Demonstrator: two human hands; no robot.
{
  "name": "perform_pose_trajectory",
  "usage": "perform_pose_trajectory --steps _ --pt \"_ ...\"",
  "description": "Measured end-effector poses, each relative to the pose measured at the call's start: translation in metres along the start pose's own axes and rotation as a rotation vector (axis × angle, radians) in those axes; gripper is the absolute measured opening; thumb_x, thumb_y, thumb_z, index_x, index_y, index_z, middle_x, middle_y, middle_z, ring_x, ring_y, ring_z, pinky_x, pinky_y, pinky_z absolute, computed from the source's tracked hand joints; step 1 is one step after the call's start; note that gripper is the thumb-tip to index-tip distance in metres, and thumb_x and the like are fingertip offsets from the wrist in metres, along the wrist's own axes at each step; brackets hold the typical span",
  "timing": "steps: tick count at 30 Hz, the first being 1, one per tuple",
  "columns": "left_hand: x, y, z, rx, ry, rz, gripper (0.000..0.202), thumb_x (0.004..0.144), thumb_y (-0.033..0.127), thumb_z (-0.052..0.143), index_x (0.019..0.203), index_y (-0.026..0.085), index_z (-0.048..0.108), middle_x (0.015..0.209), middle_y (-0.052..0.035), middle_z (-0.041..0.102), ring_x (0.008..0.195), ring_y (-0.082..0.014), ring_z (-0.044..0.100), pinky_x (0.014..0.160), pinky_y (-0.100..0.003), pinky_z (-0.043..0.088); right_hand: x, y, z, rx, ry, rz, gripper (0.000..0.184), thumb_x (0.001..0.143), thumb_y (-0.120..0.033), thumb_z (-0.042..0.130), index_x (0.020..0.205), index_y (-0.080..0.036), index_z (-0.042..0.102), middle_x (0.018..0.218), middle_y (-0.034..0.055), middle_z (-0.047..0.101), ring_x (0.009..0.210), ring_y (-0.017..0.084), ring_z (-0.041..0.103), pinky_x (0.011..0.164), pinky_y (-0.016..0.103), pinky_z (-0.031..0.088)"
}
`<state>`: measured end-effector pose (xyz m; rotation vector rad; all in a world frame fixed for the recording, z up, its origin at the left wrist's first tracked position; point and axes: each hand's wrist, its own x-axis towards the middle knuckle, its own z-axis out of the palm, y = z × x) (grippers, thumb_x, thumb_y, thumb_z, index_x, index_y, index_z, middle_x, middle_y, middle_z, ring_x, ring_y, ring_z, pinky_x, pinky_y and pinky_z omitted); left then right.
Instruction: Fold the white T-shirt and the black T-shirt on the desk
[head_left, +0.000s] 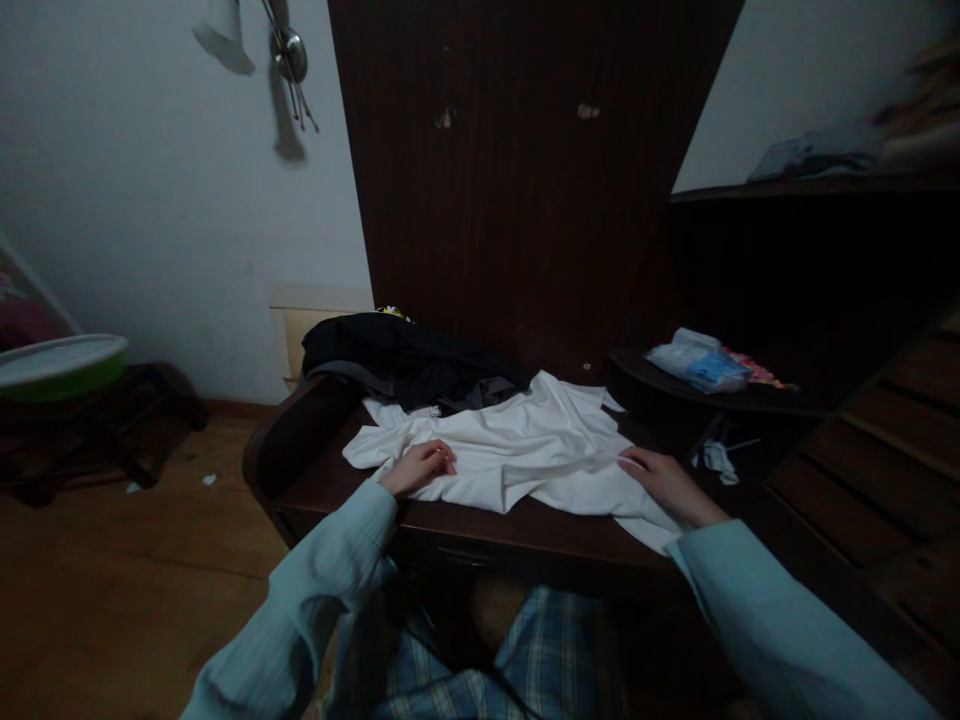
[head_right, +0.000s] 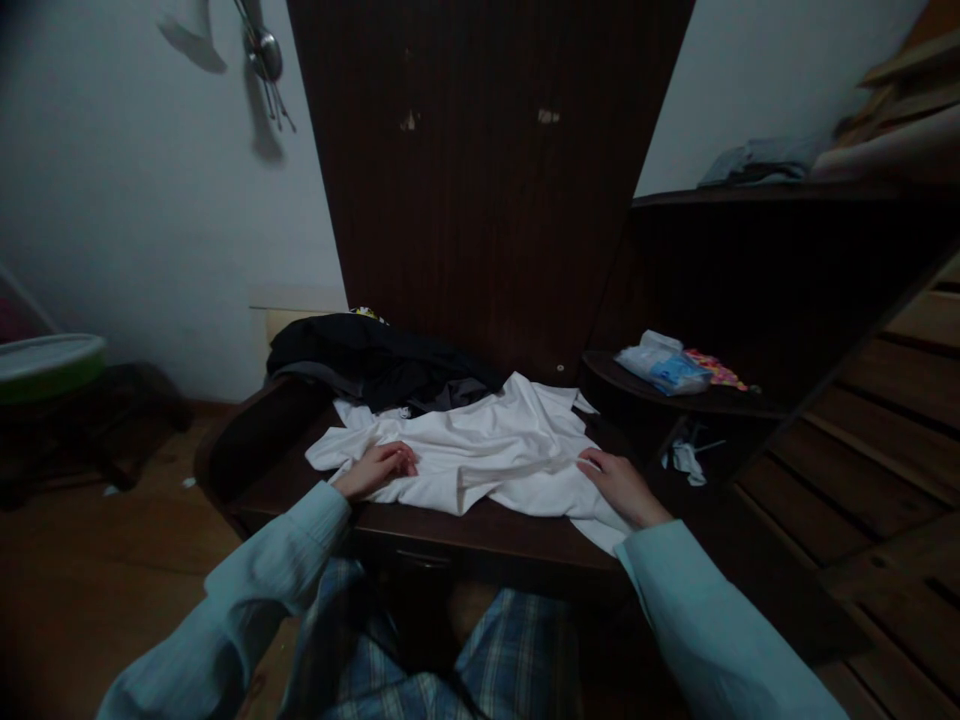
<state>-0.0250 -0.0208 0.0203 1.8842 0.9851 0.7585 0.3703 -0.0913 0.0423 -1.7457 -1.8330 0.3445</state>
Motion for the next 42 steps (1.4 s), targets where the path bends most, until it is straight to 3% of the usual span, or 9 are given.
perform_pose_trajectory --steps 2,6,10,19,26,31,34,38,42 --pt "-0.004 0.006 0.002 0.089 -0.046 0.003 0.033 0.080 0.041 0.042 0.086 0.013 0.058 0.077 -0.0054 0.064 0.071 -0.0145 0.058 0.068 -0.026 0.044 -0.003 0.008 0.012 -0.062 0.004 0.011 0.029 0.074 -0.043 0.040 0.071 -0.022 0.059 0.070 0.0046 0.066 0.071 0.022 0.062 0.064 0.029 0.044" --pt "-0.019 0.031 0.006 0.467 -0.137 0.082 0.040 0.067 0.049 0.061 0.093 0.018 0.062 0.091 -0.0048 0.064 0.084 -0.0187 0.058 0.079 -0.029 0.042 -0.007 0.016 0.029 -0.178 0.018 0.052 0.029 0.077 -0.041 0.035 0.075 -0.023 0.057 0.070 0.0040 0.065 0.069 0.021 0.062 0.063 0.028 0.043" --pt "-0.028 0.050 0.012 0.626 -0.120 0.244 0.038 0.067 0.040 0.065 0.100 0.021 0.059 0.110 -0.0061 0.056 0.100 -0.0203 0.052 0.087 -0.029 0.039 -0.009 0.015 0.034 -0.229 0.018 0.068 0.032 0.079 -0.042 0.031 0.081 -0.022 0.055 0.075 0.0065 0.066 0.073 0.022 0.062 0.065 0.028 0.043" --pt "-0.022 0.042 0.021 0.780 -0.243 0.199 0.017 0.078 0.027 0.055 0.090 0.019 0.064 0.088 -0.0051 0.059 0.085 -0.0179 0.056 0.072 -0.025 0.041 -0.011 0.007 0.033 -0.183 0.045 0.098 0.030 0.076 -0.044 0.034 0.077 -0.024 0.056 0.073 0.0045 0.066 0.071 0.021 0.062 0.063 0.028 0.044" --pt "-0.022 0.045 0.012 0.711 -0.164 0.203 0.014 0.078 0.026 0.055 0.083 0.016 0.063 0.080 -0.0036 0.061 0.077 -0.0152 0.056 0.068 -0.022 0.039 -0.013 -0.002 0.025 0.099 0.072 0.062 0.037 0.071 -0.055 0.043 0.073 -0.021 0.059 0.073 0.0030 0.066 0.071 0.021 0.060 0.067 0.029 0.045" --pt "-0.019 0.062 -0.011 0.561 -0.097 0.211 0.013 0.071 0.027 0.063 0.070 0.014 0.061 0.069 -0.0014 0.059 0.066 -0.0127 0.052 0.061 -0.021 0.038 -0.015 -0.020 0.005 0.338 0.037 0.134 0.047 0.061 -0.063 0.053 0.075 -0.018 0.060 0.069 0.0037 0.062 0.066 0.019 0.056 0.059 0.028 0.044" --pt "-0.016 0.077 -0.028 0.420 -0.059 0.217 0.016 0.068 0.029 0.063 0.065 0.014 0.059 0.064 0.0001 0.057 0.062 -0.0113 0.050 0.058 -0.020 0.038 -0.017 -0.035 -0.013 0.473 -0.058 0.183 0.049 0.055 -0.062 0.060 0.076 -0.018 0.059 0.067 0.0026 0.060 0.063 0.017 0.055 0.057 0.026 0.043" --pt "-0.006 0.089 -0.046 0.197 -0.021 0.142 0.023 0.070 0.036 0.057 0.070 0.013 0.059 0.066 0.0004 0.057 0.063 -0.0112 0.049 0.059 -0.021 0.038 -0.012 -0.049 -0.033 0.533 -0.221 0.212 0.044 0.058 -0.059 0.062 0.072 -0.017 0.059 0.068 0.0022 0.061 0.062 0.015 0.054 0.057 0.024 0.043" --pt "0.010 0.075 -0.049 0.176 0.037 0.028 0.029 0.071 0.041 0.052 0.064 0.014 0.055 0.058 0.0031 0.049 0.056 -0.0094 0.043 0.052 -0.020 0.033 0.004 -0.046 -0.032 0.433 -0.230 0.194 0.048 0.057 -0.063 0.057 0.066 -0.016 0.058 0.062 0.0024 0.060 0.058 0.016 0.054 0.053 0.026 0.042"
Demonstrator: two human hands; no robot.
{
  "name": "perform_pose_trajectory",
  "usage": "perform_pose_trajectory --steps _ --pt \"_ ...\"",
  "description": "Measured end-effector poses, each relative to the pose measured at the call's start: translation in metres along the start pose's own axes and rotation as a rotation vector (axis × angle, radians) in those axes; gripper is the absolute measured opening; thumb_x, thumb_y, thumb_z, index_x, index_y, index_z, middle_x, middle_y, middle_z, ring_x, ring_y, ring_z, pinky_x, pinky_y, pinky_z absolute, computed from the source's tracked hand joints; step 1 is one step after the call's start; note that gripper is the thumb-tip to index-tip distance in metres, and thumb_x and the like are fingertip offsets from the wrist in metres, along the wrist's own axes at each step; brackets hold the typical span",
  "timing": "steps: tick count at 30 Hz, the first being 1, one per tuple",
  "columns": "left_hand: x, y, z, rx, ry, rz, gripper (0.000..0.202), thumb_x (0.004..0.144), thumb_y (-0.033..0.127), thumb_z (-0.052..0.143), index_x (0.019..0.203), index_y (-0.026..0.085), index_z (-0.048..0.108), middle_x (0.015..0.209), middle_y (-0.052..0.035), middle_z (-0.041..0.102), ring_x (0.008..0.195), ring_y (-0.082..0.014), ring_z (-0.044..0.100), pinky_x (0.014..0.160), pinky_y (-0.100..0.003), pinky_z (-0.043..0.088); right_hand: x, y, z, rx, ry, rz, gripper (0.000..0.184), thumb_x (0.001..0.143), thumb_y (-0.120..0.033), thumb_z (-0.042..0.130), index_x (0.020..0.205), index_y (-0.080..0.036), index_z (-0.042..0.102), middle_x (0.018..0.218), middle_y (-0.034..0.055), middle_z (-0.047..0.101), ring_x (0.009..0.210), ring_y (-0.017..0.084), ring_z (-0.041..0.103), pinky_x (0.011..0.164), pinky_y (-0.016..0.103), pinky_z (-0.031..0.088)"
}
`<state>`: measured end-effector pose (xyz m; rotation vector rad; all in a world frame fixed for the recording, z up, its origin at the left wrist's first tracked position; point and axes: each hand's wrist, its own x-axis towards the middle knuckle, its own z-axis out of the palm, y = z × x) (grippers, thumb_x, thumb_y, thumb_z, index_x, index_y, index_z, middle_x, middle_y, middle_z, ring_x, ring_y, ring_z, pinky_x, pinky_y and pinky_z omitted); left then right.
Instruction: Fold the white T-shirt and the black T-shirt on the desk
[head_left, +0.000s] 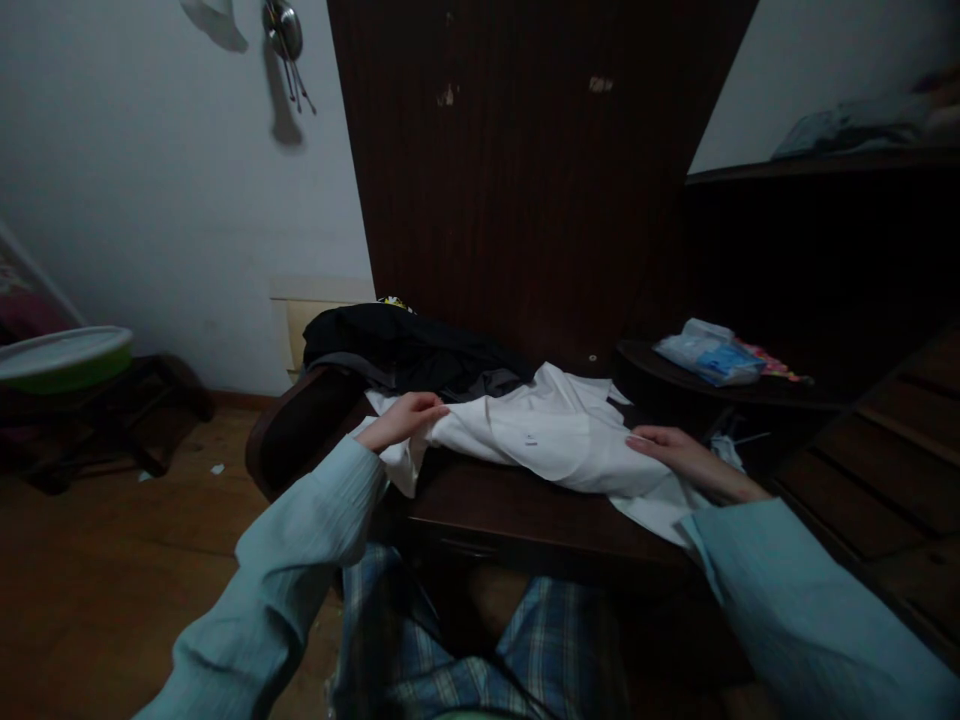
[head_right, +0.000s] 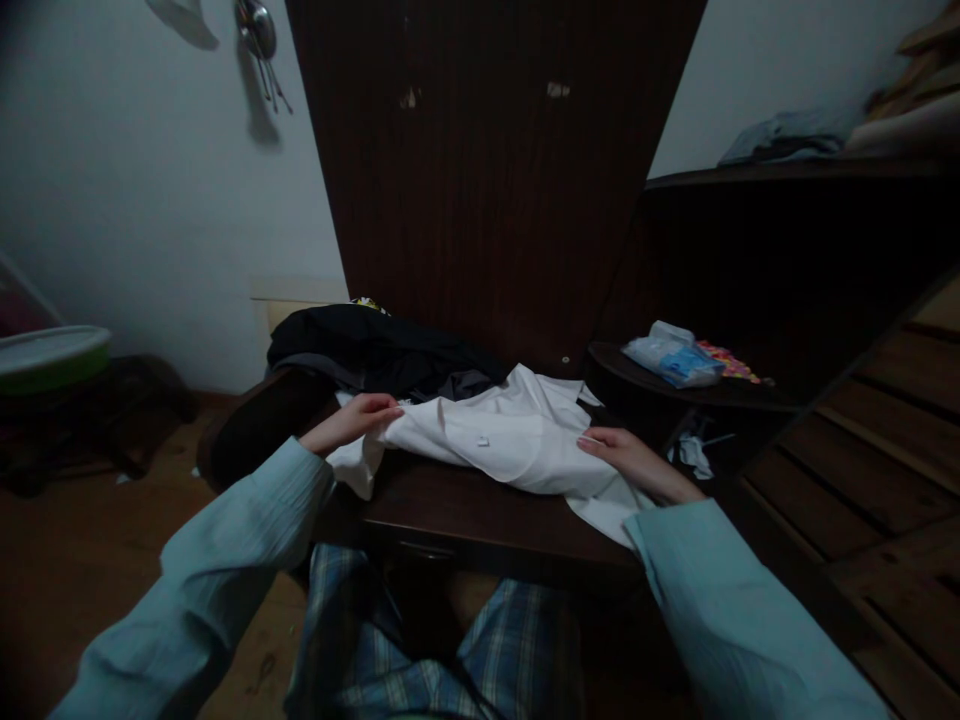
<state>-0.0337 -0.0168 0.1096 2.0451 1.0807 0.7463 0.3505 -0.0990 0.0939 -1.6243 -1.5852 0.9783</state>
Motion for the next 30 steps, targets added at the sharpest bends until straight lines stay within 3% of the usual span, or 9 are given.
perform_pose_trajectory --steps 3,8,13,18,21,25,27,30 --pt "0.008 -0.019 0.009 0.037 -0.029 -0.076 0.028 0.068 0.041 0.054 0.059 0.014 0.052 0.053 0.0046 0.044 0.051 -0.0083 0.038 0.048 -0.019 0.029 0.015 0.012 0.001 -0.182 0.071 -0.099 0.046 0.057 -0.061 0.055 0.067 -0.017 0.061 0.069 0.0047 0.064 0.066 0.020 0.057 0.061 0.029 0.045" --pt "0.006 -0.041 0.014 0.100 -0.237 -0.114 0.020 0.060 0.033 0.061 0.064 0.014 0.057 0.053 0.0040 0.049 0.052 -0.0094 0.041 0.050 -0.021 0.030 0.025 0.034 -0.003 -0.426 0.078 -0.158 0.034 0.064 -0.048 0.050 0.075 -0.019 0.065 0.083 0.0061 0.068 0.078 0.023 0.061 0.071 0.031 0.045" --pt "0.005 -0.045 0.010 0.335 -0.031 -0.131 0.023 0.066 0.032 0.054 0.050 0.016 0.048 0.046 0.0037 0.041 0.048 -0.0098 0.037 0.048 -0.023 0.025 0.023 0.038 -0.009 -0.582 0.207 0.009 0.035 0.067 -0.048 0.045 0.067 -0.019 0.064 0.076 0.0087 0.066 0.075 0.026 0.060 0.068 0.034 0.045" --pt "0.013 -0.049 0.009 0.097 0.002 -0.076 0.028 0.071 0.041 0.046 0.059 0.016 0.049 0.053 0.0041 0.041 0.052 -0.0100 0.039 0.051 -0.022 0.030 0.021 0.039 -0.016 -0.324 0.045 -0.086 0.042 0.066 -0.056 0.045 0.072 -0.018 0.061 0.075 0.0064 0.064 0.073 0.022 0.059 0.064 0.031 0.047" --pt "0.023 -0.056 0.016 0.045 0.121 -0.053 0.024 0.072 0.038 0.046 0.064 0.015 0.049 0.059 0.0026 0.045 0.059 -0.0117 0.043 0.057 -0.023 0.036 0.030 0.045 -0.017 -0.314 0.094 -0.112 0.036 0.066 -0.050 0.049 0.077 -0.018 0.061 0.082 0.0070 0.065 0.080 0.023 0.059 0.073 0.034 0.046" --pt "0.035 -0.066 0.042 0.060 0.225 -0.056 0.013 0.076 0.025 0.042 0.075 0.015 0.051 0.073 -0.0023 0.055 0.074 -0.0149 0.051 0.070 -0.026 0.040 0.059 0.054 0.003 -0.408 0.325 -0.191 0.021 0.070 -0.033 0.047 0.074 -0.017 0.060 0.115 0.0129 0.055 0.107 0.024 0.050 0.092 0.037 0.037" --pt "0.036 -0.070 0.056 0.125 0.215 -0.072 0.012 0.078 0.021 0.039 0.080 0.015 0.050 0.076 -0.0036 0.056 0.076 -0.0153 0.052 0.072 -0.027 0.040 0.075 0.057 0.018 -0.451 0.318 -0.240 0.018 0.070 -0.029 0.046 0.071 -0.017 0.060 0.125 0.0122 0.048 0.117 0.023 0.043 0.096 0.037 0.034" --pt "0.029 -0.074 0.071 0.302 0.185 -0.066 0.011 0.081 0.023 0.041 0.079 0.017 0.049 0.072 -0.0028 0.056 0.072 -0.0157 0.052 0.071 -0.028 0.040 0.091 0.059 0.039 -0.532 0.263 -0.239 0.019 0.073 -0.024 0.043 0.079 -0.019 0.061 0.117 0.0087 0.055 0.112 0.020 0.047 0.093 0.036 0.037"
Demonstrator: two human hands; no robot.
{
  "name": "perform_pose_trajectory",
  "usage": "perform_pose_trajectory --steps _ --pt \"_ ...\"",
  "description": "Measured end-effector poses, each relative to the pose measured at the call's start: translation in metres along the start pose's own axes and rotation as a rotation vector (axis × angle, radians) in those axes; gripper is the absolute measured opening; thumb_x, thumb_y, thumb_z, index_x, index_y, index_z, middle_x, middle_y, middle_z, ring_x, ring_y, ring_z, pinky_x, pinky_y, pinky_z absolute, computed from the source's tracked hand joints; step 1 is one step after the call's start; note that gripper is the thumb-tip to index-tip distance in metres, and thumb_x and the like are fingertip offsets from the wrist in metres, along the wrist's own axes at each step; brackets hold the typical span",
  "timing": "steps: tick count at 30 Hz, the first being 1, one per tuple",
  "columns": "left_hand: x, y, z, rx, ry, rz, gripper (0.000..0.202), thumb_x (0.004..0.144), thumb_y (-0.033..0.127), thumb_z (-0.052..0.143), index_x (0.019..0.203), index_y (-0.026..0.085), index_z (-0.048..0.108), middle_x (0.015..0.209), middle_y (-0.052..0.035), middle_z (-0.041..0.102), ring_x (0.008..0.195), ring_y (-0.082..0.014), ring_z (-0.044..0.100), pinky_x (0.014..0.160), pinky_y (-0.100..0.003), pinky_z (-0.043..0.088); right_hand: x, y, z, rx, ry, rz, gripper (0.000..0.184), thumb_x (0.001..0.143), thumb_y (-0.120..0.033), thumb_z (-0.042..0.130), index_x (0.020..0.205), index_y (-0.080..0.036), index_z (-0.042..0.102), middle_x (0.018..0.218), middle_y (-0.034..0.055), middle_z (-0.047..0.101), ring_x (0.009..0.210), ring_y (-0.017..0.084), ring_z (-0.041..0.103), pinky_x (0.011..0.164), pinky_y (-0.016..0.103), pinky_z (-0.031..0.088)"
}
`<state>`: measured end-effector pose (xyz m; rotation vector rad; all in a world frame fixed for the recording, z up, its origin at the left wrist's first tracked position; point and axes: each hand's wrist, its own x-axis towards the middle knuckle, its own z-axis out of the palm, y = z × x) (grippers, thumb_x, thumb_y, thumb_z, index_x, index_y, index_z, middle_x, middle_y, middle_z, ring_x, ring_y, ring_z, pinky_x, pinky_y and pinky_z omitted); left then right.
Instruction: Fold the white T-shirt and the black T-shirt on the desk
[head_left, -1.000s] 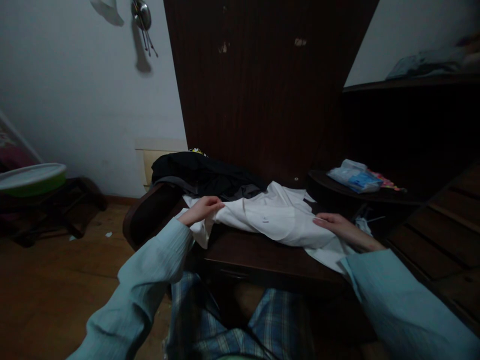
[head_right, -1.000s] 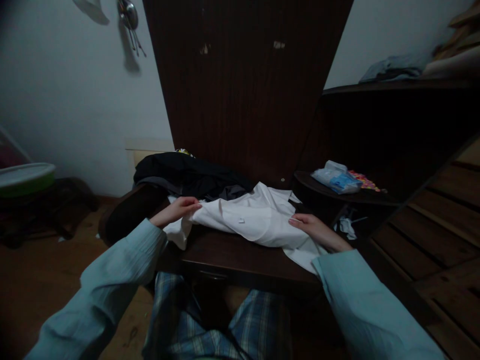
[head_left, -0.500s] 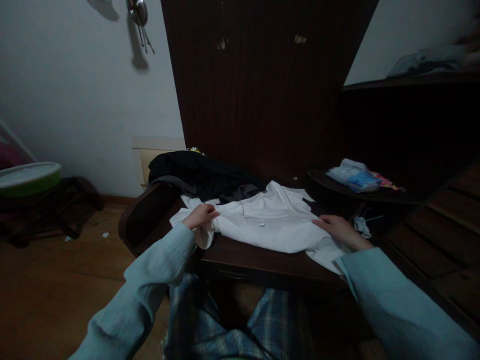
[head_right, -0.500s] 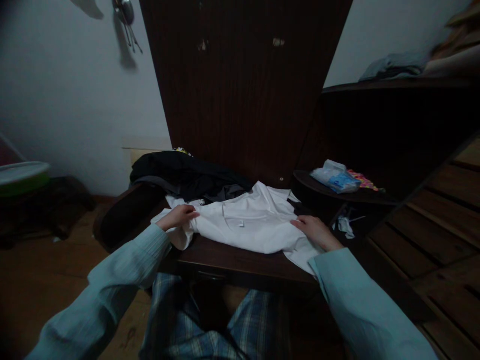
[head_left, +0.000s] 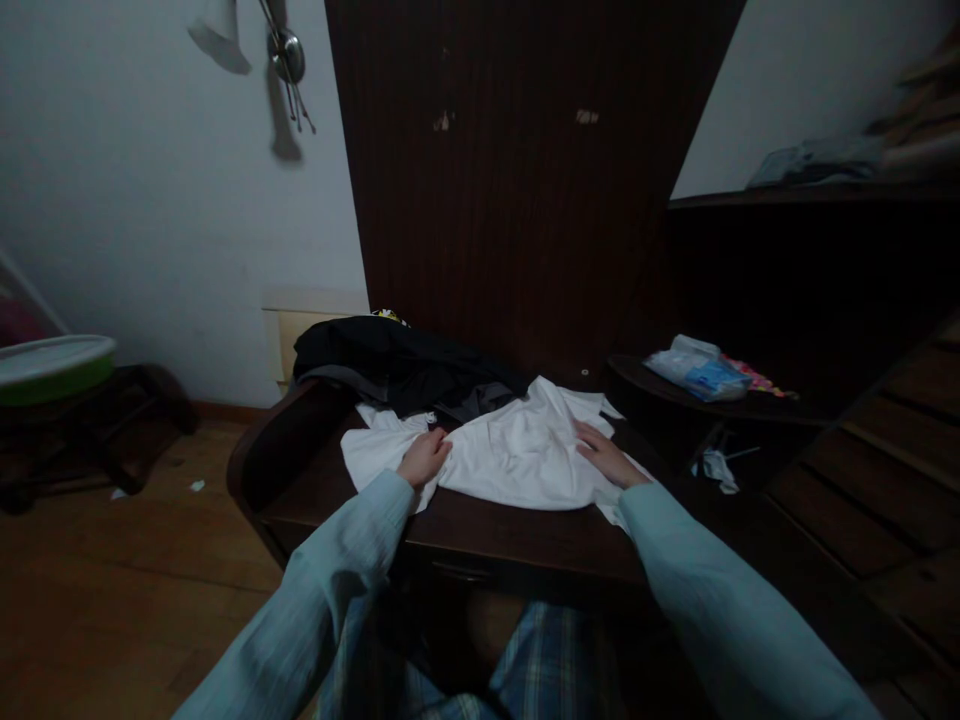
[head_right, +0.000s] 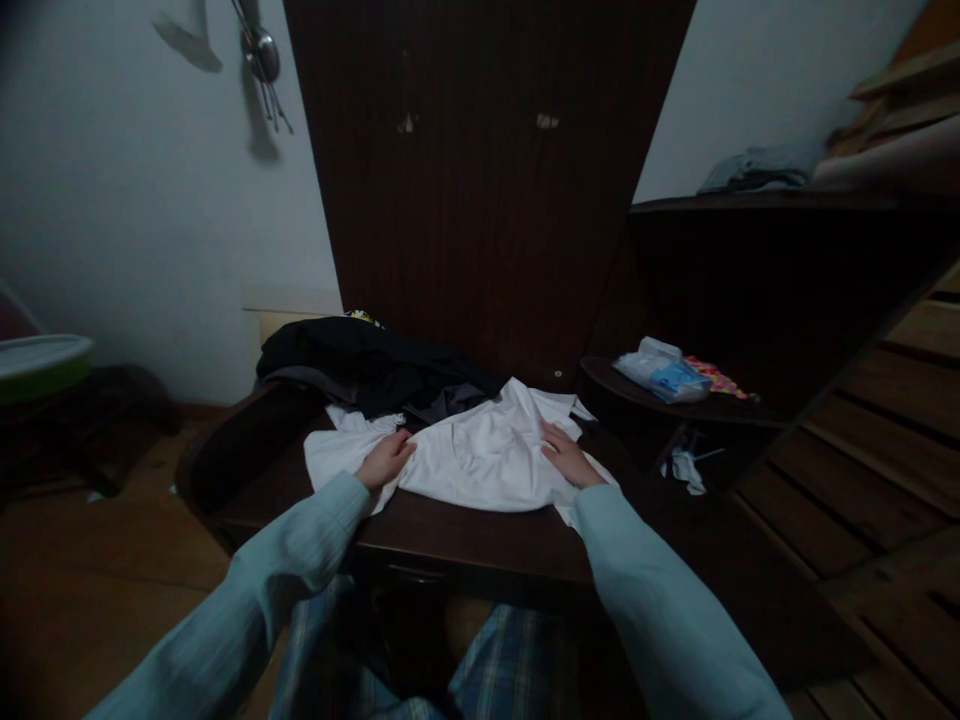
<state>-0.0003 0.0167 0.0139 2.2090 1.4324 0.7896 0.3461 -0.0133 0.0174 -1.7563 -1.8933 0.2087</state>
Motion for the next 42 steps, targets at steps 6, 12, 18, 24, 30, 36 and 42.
perform_pose_trajectory --steps 6,12,18,24,30,36,42 --pt "-0.030 0.007 0.000 0.001 0.011 0.015 0.015 0.086 0.028 0.033 0.084 0.019 0.044 0.068 0.0002 0.053 0.067 -0.0144 0.052 0.065 -0.026 0.039 -0.016 -0.021 0.009 -0.219 -0.026 0.116 0.028 0.083 -0.028 0.032 0.096 -0.021 0.056 0.081 0.0060 0.065 0.079 0.020 0.059 0.070 0.029 0.041" --pt "-0.064 0.024 -0.034 -0.139 -0.251 0.126 0.024 0.087 0.036 0.031 0.079 0.019 0.046 0.067 0.0024 0.050 0.064 -0.0116 0.049 0.061 -0.022 0.040 -0.060 -0.053 -0.016 0.006 -0.400 -0.030 0.023 0.079 -0.034 0.040 0.078 -0.021 0.059 0.078 0.0042 0.064 0.078 0.020 0.058 0.072 0.030 0.042" --pt "-0.065 0.037 -0.080 -0.158 -0.073 0.185 0.027 0.082 0.040 0.041 0.078 0.016 0.054 0.075 -0.0017 0.057 0.073 -0.0144 0.051 0.069 -0.024 0.040 -0.065 -0.056 -0.077 0.084 -0.299 -0.141 0.036 0.071 -0.052 0.045 0.069 -0.020 0.063 0.075 0.0050 0.062 0.073 0.020 0.056 0.069 0.030 0.043" --pt "-0.042 0.032 -0.094 -0.261 0.232 0.102 0.026 0.079 0.039 0.043 0.081 0.016 0.056 0.077 -0.0017 0.058 0.075 -0.0155 0.051 0.069 -0.024 0.040 -0.047 -0.045 -0.100 -0.097 0.195 0.163 0.030 0.071 -0.042 0.045 0.078 -0.020 0.064 0.059 0.0040 0.061 0.057 0.020 0.057 0.055 0.030 0.041" --pt "-0.029 0.027 -0.069 -0.347 0.313 0.017 0.018 0.079 0.033 0.040 0.082 0.017 0.049 0.077 -0.0004 0.053 0.076 -0.0139 0.049 0.069 -0.023 0.040 -0.041 -0.056 -0.082 0.007 0.201 0.274 0.023 0.075 -0.034 0.038 0.088 -0.020 0.053 0.071 0.0058 0.066 0.065 0.020 0.061 0.059 0.028 0.042" --pt "-0.024 0.017 -0.018 -0.348 0.011 -0.099 0.010 0.077 0.027 0.043 0.075 0.017 0.044 0.068 0.0020 0.047 0.068 -0.0117 0.047 0.065 -0.023 0.040 -0.043 -0.043 -0.017 -0.124 -0.029 0.284 0.034 0.075 -0.045 0.046 0.096 -0.018 0.047 0.081 0.0099 0.065 0.071 0.023 0.061 0.059 0.028 0.041" --pt "-0.032 0.026 -0.007 -0.186 -0.304 0.024 0.014 0.074 0.026 0.047 0.080 0.014 0.052 0.072 0.0006 0.053 0.068 -0.0129 0.048 0.064 -0.024 0.039 -0.043 -0.040 0.012 -0.178 0.015 0.188 0.021 0.082 -0.039 0.038 0.091 -0.022 0.047 0.074 0.0041 0.063 0.066 0.020 0.059 0.057 0.025 0.037"
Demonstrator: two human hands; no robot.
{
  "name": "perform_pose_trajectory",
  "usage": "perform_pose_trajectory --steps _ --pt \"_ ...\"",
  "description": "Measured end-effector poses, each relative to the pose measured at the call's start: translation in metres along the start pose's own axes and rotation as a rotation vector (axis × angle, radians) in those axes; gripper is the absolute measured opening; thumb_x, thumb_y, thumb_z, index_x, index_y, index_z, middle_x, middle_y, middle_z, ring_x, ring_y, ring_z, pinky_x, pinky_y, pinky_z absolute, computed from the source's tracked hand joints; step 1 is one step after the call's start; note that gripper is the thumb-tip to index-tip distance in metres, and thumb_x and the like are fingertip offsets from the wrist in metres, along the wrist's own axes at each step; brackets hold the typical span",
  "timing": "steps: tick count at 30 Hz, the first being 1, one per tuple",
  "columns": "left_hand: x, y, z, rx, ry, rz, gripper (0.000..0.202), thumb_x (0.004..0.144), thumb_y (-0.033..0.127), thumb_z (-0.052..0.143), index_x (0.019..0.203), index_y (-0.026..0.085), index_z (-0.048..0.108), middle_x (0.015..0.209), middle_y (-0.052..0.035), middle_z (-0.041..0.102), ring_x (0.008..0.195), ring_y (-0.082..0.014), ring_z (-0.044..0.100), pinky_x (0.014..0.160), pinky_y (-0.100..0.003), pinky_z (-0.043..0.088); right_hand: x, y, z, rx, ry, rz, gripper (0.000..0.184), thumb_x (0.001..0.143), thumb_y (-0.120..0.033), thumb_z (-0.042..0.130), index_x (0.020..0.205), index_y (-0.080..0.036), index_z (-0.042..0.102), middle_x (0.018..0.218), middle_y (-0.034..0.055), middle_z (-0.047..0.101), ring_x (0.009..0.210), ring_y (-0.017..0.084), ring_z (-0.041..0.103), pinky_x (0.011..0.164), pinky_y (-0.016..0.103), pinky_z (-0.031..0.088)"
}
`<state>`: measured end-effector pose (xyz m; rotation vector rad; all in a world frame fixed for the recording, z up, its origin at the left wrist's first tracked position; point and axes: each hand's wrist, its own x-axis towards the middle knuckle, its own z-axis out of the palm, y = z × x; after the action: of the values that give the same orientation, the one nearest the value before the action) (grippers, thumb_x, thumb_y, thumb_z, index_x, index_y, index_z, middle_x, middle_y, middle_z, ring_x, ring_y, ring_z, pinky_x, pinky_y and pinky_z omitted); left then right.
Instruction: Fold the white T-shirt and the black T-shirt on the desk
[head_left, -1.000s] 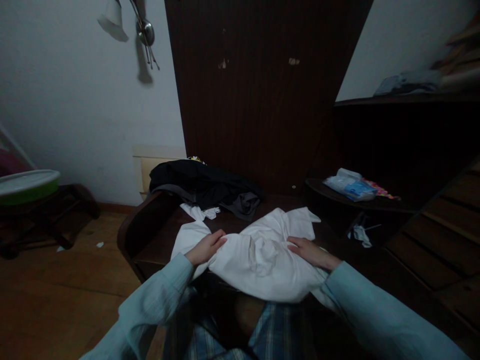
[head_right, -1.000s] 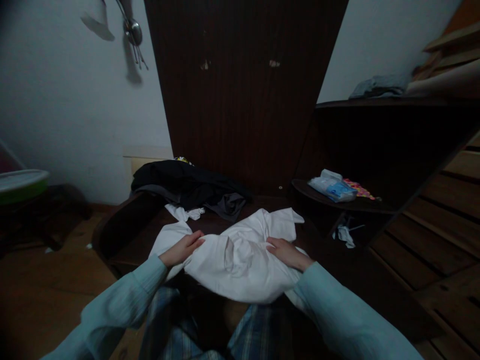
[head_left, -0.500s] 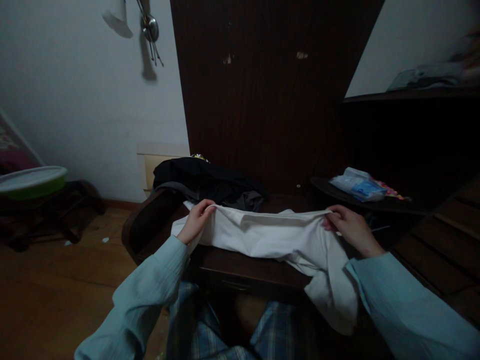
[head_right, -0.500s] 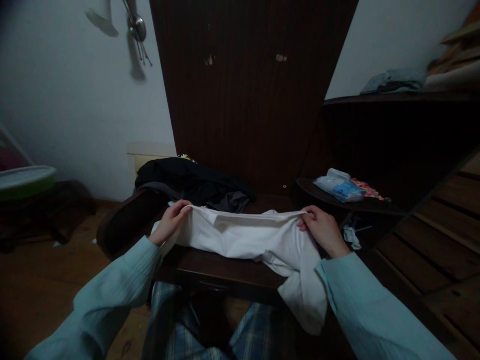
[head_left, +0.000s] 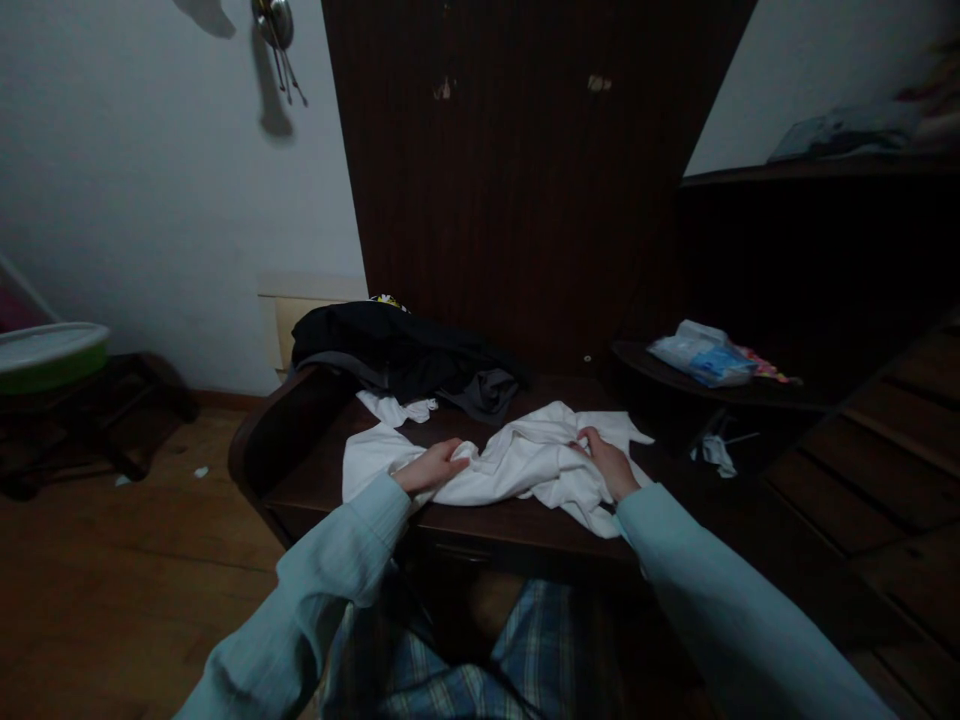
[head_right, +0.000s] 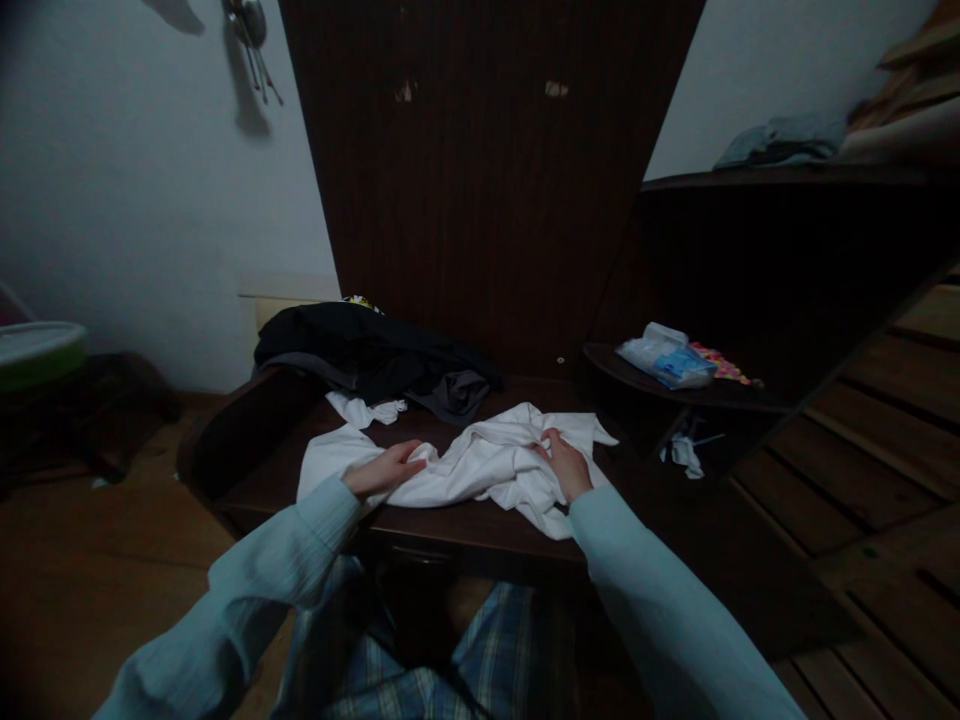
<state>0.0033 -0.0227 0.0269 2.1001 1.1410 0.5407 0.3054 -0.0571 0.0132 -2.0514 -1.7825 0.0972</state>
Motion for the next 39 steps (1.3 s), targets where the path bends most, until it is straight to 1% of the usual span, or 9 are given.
perform_pose_trajectory --steps 4,11,17,20,27,30,35,37,39 --pt "0.003 0.003 0.004 -0.040 -0.116 0.083 0.020 0.077 0.025 0.043 0.078 0.012 0.058 0.072 -0.0008 0.057 0.068 -0.0137 0.051 0.066 -0.024 0.040 0.002 -0.009 0.000 -0.011 -0.056 0.000 0.018 0.082 -0.031 0.038 0.092 -0.022 0.050 0.072 0.0036 0.064 0.066 0.020 0.060 0.056 0.024 0.036" --pt "0.006 -0.003 -0.001 -0.228 0.074 0.226 0.025 0.080 0.032 0.048 0.080 0.013 0.064 0.113 -0.0119 0.054 0.104 -0.0201 0.049 0.093 -0.032 0.035 -0.020 -0.038 0.005 0.360 -0.214 -0.303 0.018 0.074 -0.024 0.040 0.084 -0.022 0.055 0.080 0.0029 0.064 0.077 0.019 0.059 0.068 0.026 0.040" --pt "-0.002 0.030 -0.012 -0.231 -0.306 0.451 0.022 0.073 0.036 0.061 0.079 0.016 0.069 0.132 -0.0099 0.041 0.124 -0.0242 0.034 0.103 -0.034 0.022 -0.029 -0.074 0.018 0.898 -0.588 -0.447 0.014 0.069 -0.030 0.048 0.069 -0.018 0.056 0.069 0.0000 0.059 0.067 0.014 0.054 0.064 0.025 0.041" --pt "0.003 0.042 -0.007 -0.254 -0.382 0.518 0.019 0.069 0.033 0.065 0.079 0.016 0.069 0.129 -0.0098 0.044 0.123 -0.0230 0.035 0.101 -0.032 0.024 -0.023 -0.096 0.019 1.067 -0.515 -0.397 0.014 0.066 -0.031 0.053 0.071 -0.018 0.056 0.067 -0.0009 0.058 0.063 0.012 0.053 0.060 0.024 0.042" --pt "0.014 0.053 0.005 -0.302 -0.205 0.404 0.010 0.068 0.022 0.062 0.074 0.014 0.066 0.080 -0.0038 0.064 0.083 -0.0161 0.057 0.082 -0.027 0.040 -0.009 -0.118 -0.032 0.866 -0.018 -0.405 0.013 0.068 -0.027 0.055 0.076 -0.018 0.060 0.069 0.0001 0.060 0.062 0.012 0.053 0.059 0.023 0.041" --pt "0.022 0.056 -0.001 -0.326 0.083 0.240 0.007 0.066 0.020 0.061 0.070 0.014 0.063 0.072 -0.0015 0.062 0.074 -0.0145 0.056 0.075 -0.025 0.041 -0.014 -0.113 -0.058 0.928 0.135 -0.259 0.015 0.069 -0.033 0.056 0.073 -0.018 0.055 0.060 -0.0027 0.056 0.050 0.009 0.047 0.048 0.020 0.037" --pt "0.038 0.066 -0.022 -0.673 0.909 -0.107 0.017 0.075 0.026 0.049 0.082 0.013 0.058 0.078 -0.0026 0.059 0.076 -0.0144 0.054 0.070 -0.025 0.042 -0.033 -0.109 -0.067 1.057 -0.458 -0.178 0.029 0.071 -0.047 0.054 0.071 -0.018 0.053 0.056 -0.0015 0.058 0.044 0.009 0.050 0.042 0.020 0.036" --pt "0.036 0.076 -0.020 -0.763 0.880 -0.052 0.020 0.073 0.029 0.052 0.085 0.015 0.058 0.082 -0.0023 0.059 0.079 -0.0145 0.054 0.073 -0.025 0.042 -0.037 -0.113 -0.058 1.097 -0.514 -0.133 0.031 0.068 -0.047 0.059 0.075 -0.018 0.056 0.071 0.0023 0.063 0.061 0.012 0.058 0.052 0.021 0.043" --pt "0.029 0.089 -0.011 -0.846 0.634 0.068 0.023 0.071 0.033 0.056 0.086 0.016 0.060 0.086 -0.0027 0.060 0.084 -0.0151 0.054 0.077 -0.025 0.041 -0.038 -0.117 -0.046 1.171 -0.512 -0.085 0.033 0.066 -0.046 0.062 0.084 -0.019 0.057 0.085 0.0035 0.064 0.076 0.014 0.060 0.063 0.024 0.046"
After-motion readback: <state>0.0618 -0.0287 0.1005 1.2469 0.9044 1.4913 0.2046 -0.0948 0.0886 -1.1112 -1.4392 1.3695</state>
